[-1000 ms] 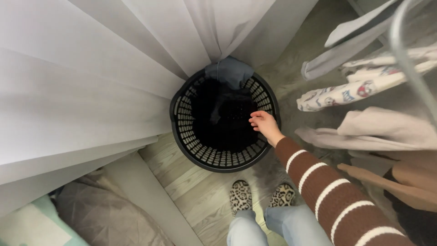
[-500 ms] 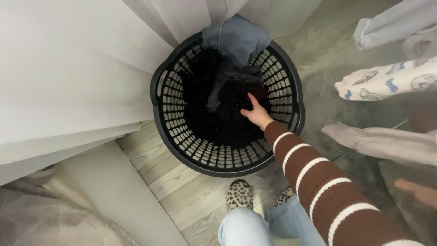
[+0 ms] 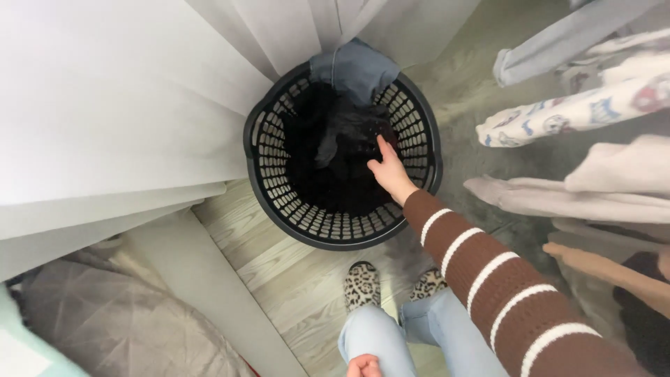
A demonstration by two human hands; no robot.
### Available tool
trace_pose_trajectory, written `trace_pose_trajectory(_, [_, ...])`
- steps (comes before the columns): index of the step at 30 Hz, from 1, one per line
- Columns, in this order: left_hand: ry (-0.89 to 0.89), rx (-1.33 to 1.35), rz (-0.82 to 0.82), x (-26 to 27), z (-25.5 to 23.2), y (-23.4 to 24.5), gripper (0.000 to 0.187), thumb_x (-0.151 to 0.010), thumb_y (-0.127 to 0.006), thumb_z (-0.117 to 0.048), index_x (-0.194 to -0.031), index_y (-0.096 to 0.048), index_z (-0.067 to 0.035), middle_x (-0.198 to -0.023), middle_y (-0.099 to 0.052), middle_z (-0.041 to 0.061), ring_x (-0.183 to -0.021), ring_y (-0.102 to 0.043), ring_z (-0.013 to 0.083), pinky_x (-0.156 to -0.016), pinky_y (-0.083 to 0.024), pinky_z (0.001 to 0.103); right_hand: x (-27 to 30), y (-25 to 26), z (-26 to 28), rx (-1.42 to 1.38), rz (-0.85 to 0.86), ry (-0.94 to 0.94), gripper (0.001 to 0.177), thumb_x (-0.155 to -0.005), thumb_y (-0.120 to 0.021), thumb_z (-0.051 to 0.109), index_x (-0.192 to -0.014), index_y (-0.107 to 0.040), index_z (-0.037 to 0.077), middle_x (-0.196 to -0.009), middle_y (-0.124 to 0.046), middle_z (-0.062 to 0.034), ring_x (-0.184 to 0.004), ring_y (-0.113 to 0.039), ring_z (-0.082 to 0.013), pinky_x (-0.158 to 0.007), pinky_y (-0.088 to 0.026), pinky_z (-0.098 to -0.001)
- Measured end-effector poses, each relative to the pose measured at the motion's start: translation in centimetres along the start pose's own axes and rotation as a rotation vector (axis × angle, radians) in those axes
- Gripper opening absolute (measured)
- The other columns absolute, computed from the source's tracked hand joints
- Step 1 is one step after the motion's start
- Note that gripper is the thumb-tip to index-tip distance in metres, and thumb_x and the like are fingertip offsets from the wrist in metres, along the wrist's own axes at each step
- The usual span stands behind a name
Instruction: The person takes clothes from a laundry basket and hangs them on a drying rack. Items handled include a patterned cloth, a light gray garment, a dark polka-dotted item, a black garment, and a dark gray pair of pants. Each item is unfolded and draped over the rack bars.
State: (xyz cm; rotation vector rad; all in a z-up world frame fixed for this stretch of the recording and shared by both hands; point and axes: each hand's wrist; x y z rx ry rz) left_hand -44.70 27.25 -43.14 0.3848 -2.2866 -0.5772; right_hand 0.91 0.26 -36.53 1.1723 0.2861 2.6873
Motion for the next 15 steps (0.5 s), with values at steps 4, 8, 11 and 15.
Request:
trace_pose_trajectory(4, [0.163, 0.151, 0.059, 3.7, -12.6, 4.6, 0.013, -0.084, -0.064, -0.018, -0.077, -0.071, -0.010, -0.039, -0.053, 0.007, -0.033, -0.042, 0.0140, -0.037, -0.035, 0.028, 8.0, 2.7, 6.0, -0.075, 0.026, 0.083, 0.073, -0.099, -0.048, 0.014, -0.164, -0.015, 0.016, -0.173, -0.012, -0.0042, -0.158, -0.017, -0.0227, -0.124, -0.024, -0.0393])
trace_pose_trajectory(8, [0.209, 0.057, 0.132, 6.4, -15.6, 8.1, 0.014, -0.087, -0.066, -0.020, -0.077, -0.067, -0.011, -0.042, -0.056, 0.005, -0.037, -0.041, 0.0126, -0.042, -0.035, 0.026, 15.4, 5.7, 11.3, -0.102, -0.010, 0.175, 0.072, -0.094, -0.051, 0.015, -0.162, -0.027, 0.016, -0.170, -0.026, -0.0023, -0.144, -0.045, -0.0156, -0.118, -0.032, -0.0306])
trace_pose_trajectory(11, [-0.020, 0.173, 0.082, 7.3, -9.8, 8.6, 0.012, -0.078, -0.063, -0.013, -0.067, -0.065, -0.009, -0.030, -0.051, 0.007, -0.028, -0.043, 0.0135, -0.033, -0.034, 0.028, 21.7, 8.4, 16.1, -0.150, 0.001, 0.247, 0.067, -0.089, -0.046, 0.008, -0.155, -0.042, 0.014, -0.165, -0.038, -0.0045, -0.154, -0.032, -0.0197, -0.127, -0.022, -0.0361])
trace_pose_trajectory(15, [-0.084, 0.112, 0.098, 9.0, -13.3, 11.5, 0.011, -0.074, -0.063, -0.012, -0.063, -0.064, -0.010, -0.032, -0.050, 0.005, -0.030, -0.043, 0.0136, -0.036, -0.036, 0.028, 31.2, 11.6, 22.8, -0.193, -0.065, 0.304, 0.059, -0.088, -0.048, 0.006, -0.146, -0.056, 0.012, -0.155, -0.053, -0.0025, -0.148, -0.045, -0.0158, -0.125, -0.030, -0.0318])
Point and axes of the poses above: each hand's wrist, its own x-axis away from the middle knuckle, its own y-axis out of the back of the hand, z = x × y
